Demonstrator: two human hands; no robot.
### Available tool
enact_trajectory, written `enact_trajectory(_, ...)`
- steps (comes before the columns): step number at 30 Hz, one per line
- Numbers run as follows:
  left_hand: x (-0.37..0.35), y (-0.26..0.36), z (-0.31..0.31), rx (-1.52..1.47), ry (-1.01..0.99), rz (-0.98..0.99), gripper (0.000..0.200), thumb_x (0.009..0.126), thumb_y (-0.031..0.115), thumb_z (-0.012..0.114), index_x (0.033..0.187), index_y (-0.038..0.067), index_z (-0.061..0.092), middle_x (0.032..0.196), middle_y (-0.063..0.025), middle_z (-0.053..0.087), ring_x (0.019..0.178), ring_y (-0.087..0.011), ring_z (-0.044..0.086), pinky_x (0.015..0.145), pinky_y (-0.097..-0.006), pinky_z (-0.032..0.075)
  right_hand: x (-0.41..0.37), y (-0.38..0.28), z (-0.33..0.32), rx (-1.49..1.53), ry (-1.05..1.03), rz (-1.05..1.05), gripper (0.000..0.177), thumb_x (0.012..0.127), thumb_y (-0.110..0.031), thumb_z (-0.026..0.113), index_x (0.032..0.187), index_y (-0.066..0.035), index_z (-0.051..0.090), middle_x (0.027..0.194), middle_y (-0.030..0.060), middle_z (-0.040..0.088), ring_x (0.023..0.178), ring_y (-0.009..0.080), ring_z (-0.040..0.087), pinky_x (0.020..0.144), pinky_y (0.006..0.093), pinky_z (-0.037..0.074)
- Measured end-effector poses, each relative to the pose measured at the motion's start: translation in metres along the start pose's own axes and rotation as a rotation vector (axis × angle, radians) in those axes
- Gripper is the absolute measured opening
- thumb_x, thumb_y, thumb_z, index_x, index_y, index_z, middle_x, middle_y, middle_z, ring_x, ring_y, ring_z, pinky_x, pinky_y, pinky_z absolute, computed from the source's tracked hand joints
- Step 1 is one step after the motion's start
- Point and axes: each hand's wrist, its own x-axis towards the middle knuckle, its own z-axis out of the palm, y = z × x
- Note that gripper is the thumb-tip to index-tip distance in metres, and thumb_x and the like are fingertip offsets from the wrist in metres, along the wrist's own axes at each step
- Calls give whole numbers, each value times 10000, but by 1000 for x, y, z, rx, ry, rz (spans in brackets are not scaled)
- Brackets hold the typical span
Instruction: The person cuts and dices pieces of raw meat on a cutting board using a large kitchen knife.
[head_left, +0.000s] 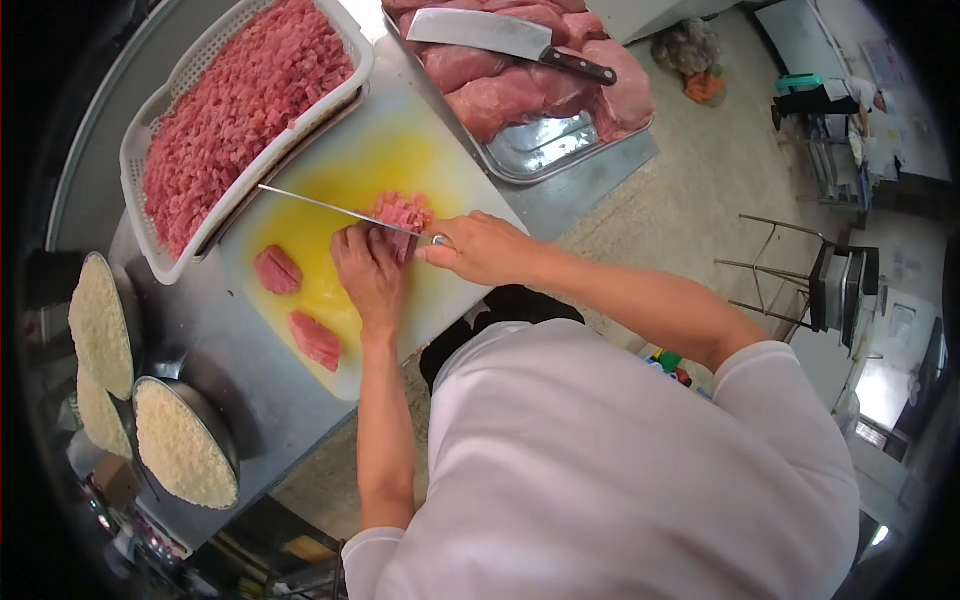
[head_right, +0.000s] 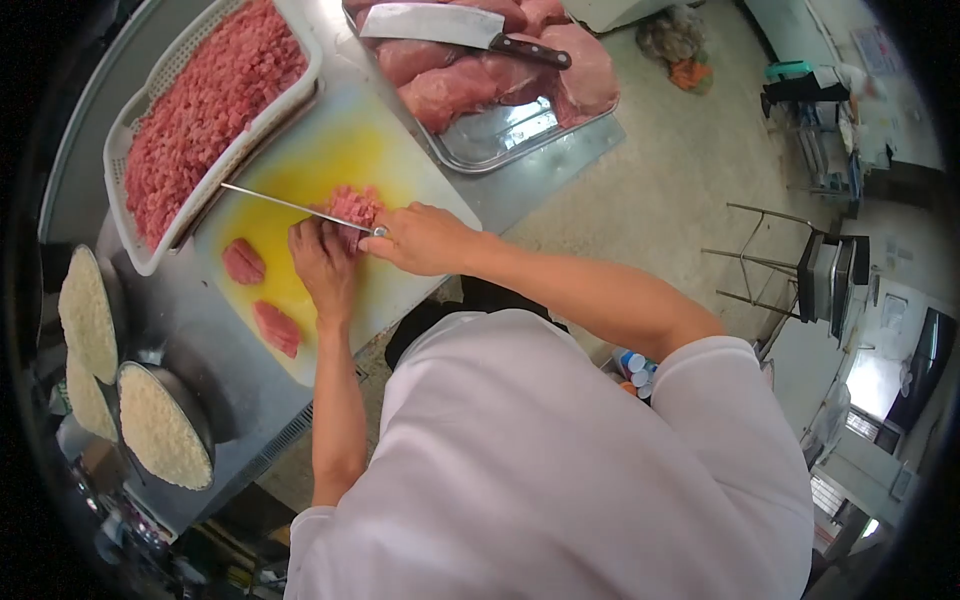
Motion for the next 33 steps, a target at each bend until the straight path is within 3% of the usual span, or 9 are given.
enact_trajectory(2,7,5,-3,-70,13,-25,186,902,41,558,1073,-15,601,1023,-216,577,990,-420,542,860,-501,449,-12,-20,-25,-10,-163,112,423,1019,-430,565,1132,-34,662,950,255,721,920,495,676,825,566,527)
enact_trajectory(6,-2,-12,2,60,-15,-21,169,939,57,544,1079,-16,605,1024,-207,592,975,-419,552,852,-499,448,-21,-20,-21,25,-185,121,439,1015,-438,568,1100,-19,667,964,273,716,933,496,675,821,559,529)
enact_trajectory(8,-4,-15,7,152,-4,12,158,967,62,532,1082,-20,604,1026,-207,598,966,-418,557,846,-498,449,-1,15,19,39,-34,-1,450,1014,-439,566,1062,-5,675,947,272,715,914,499,672,816,557,530)
enact_trajectory(12,-5,-9,-2,39,27,-1,155,924,53,550,1054,-11,602,1020,-200,601,972,-414,554,853,-503,435,-1,3,8,2,31,-17,459,1016,-441,563,1036,4,675,937,293,706,914,505,669,822,559,528)
enact_trajectory(17,-3,-13,-6,8,2,-50,137,903,56,560,1020,2,605,1000,-196,603,958,-417,554,855,-508,428,-32,-32,-25,25,-175,171,452,1007,-437,579,1027,4,671,923,300,702,922,502,672,819,562,528)
enact_trajectory(20,-4,-13,3,189,44,14,109,970,76,541,1008,1,612,948,-200,605,921,-422,569,829,-503,438,-3,10,29,61,51,-61,436,1011,-416,571,1036,7,672,894,294,699,912,499,671,815,571,521)
enact_trajectory(25,-4,-12,-8,-76,65,-21,80,928,67,567,986,22,599,907,-188,590,894,-399,555,817,-489,419,-13,-20,-4,-6,-61,50,436,1015,-414,565,1098,5,652,899,293,698,916,496,673,817,571,519)
enact_trajectory(30,-10,-22,-6,64,42,-18,103,970,89,556,1012,17,616,932,-189,623,900,-402,570,826,-496,428,-22,-25,-4,29,-160,96,448,1010,-422,574,1059,17,651,905,281,705,905,495,675,807,558,526)
enact_trajectory(33,-10,-18,-6,120,52,21,119,992,104,551,1022,15,624,943,-188,638,908,-403,584,831,-499,435,5,-4,26,-12,-36,-3,444,1010,-406,572,1030,31,646,898,275,706,895,498,676,795,560,525)
